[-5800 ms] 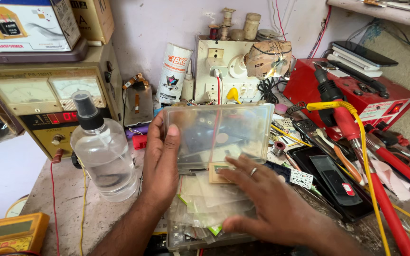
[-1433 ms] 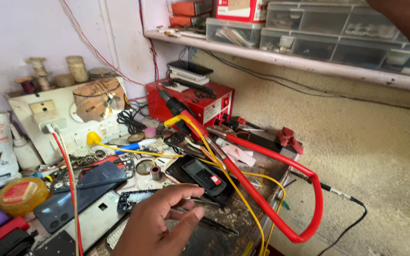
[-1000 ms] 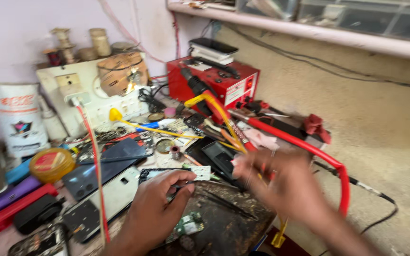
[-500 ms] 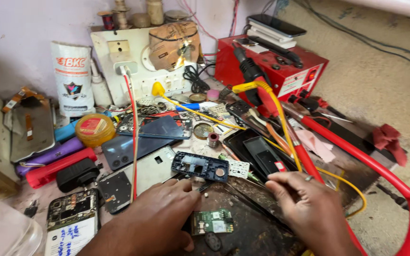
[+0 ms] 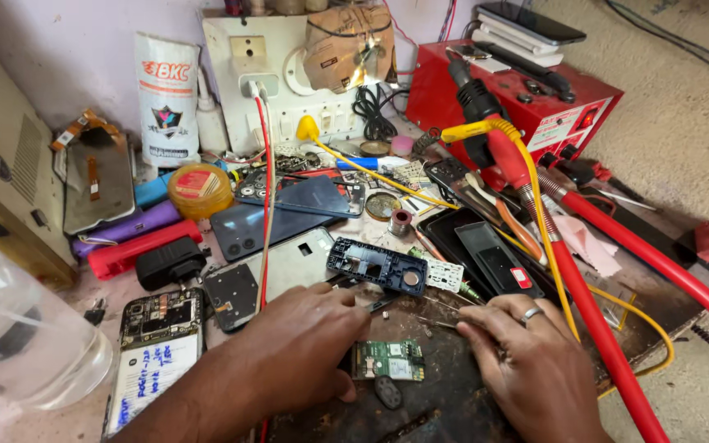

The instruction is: The person opens a plastic parts box and selects a small electronic component from a bag. They then use a soldering iron to apply heat to a small circuit board on the workbench.

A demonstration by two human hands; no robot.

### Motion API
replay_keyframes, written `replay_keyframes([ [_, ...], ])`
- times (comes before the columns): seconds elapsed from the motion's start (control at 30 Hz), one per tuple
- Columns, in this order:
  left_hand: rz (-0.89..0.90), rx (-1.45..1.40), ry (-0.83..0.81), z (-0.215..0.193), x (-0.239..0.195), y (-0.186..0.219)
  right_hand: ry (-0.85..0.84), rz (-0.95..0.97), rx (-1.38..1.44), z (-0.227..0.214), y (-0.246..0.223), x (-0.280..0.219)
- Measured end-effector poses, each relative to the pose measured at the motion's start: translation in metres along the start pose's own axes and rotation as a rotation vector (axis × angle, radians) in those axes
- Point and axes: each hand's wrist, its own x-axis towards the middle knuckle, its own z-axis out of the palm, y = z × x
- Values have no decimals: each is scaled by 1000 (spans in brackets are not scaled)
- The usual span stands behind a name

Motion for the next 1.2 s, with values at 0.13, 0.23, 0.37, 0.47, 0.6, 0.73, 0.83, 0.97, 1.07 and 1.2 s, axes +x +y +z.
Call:
replay_keyframes([
  [0.13, -67, -56, 5, 0, -6, -5, -170, 54, 156, 10, -12, 8],
  [0.23, -63, -81, 8, 1, -4, -12, -239, 74, 179, 8, -16, 13],
  [0.37, -23, -99, 76, 2, -4, -9, -318, 58, 229, 4, -18, 24],
  [0.47, -20, -138, 187, 2, -6, -9, -374, 163, 213, 4, -19, 24],
  [0.6, -39, -270, 309, 14, -7, -1, -282, 145, 195, 7, -14, 12],
  [0.73, -164, -396, 399, 39, -3, 21, -314, 90, 126, 13, -2, 5],
  [0.83, -253, -646, 485, 55, 6, 33, -262, 226, 454, 29, 2, 4],
  [0.97, -299, -1355, 473, 71, 28, 29, -259, 413, 1368, 60, 5, 0],
  [1.07, -268, -1611, 504, 76, 34, 19, -219, 502, 1417, 73, 0, 2],
  [1.2, -359, -1751, 489, 84, 35, 9, -117, 395, 1322, 72, -12, 5],
])
